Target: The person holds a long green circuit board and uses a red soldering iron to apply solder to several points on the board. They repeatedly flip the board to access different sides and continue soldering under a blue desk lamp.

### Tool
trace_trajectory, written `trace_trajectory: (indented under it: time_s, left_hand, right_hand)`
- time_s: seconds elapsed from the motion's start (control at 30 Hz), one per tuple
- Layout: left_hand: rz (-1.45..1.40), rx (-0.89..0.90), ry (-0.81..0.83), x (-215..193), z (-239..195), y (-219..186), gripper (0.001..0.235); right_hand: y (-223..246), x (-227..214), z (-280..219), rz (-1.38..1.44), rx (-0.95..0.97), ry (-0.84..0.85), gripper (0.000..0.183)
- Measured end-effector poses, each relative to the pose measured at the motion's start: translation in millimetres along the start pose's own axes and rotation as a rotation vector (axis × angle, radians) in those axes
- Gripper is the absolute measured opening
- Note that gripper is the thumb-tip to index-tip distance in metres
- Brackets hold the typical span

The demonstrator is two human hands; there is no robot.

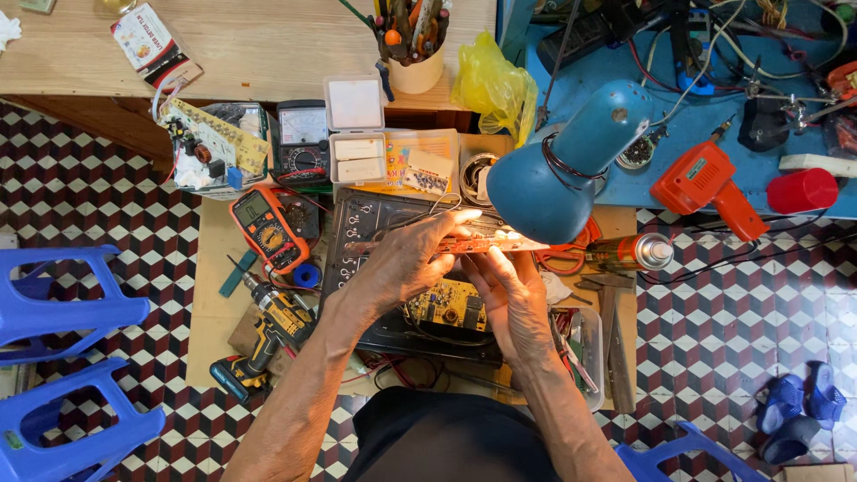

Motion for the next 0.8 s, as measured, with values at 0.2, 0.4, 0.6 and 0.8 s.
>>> trace_trajectory:
  time_s: [0.2,0.4,0.6,0.8]
  left_hand:
    - [-0.039,-0.034,0.018,0.2,2.3,-3.3,0.058]
    - [-0.092,-0.033,0.003,-1.1,2.6,-5.6,0.064]
    - [-0.052,-0.016,-0.009,0.3,0.8,-2.6,0.060]
    - [-0.036,-0.030,-0.026,6.7,-4.2,3.3,0.054]
  right_hand:
    - [-1.3,-7.5,0.6,0.026,0.024,-0.042,0.046]
    - [-0.3,-7.0,1.2,0.042,0.020,-0.031,0.045]
    - [-1.2,-4.4,1.4,0.038,0.029,-0.019,0.049]
    - [-3.2,-5.8,2.5,0.026,0.041,-0.017,0.050]
Point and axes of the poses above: each hand's wrist, its own z-axis towards the middle knuckle, its own x-axis out of the palm, y = z × x, the point moved 5 cm from there along z, towards the middle knuckle, and after that the axes turned 14 degrees about z, right-handed, at the moved point
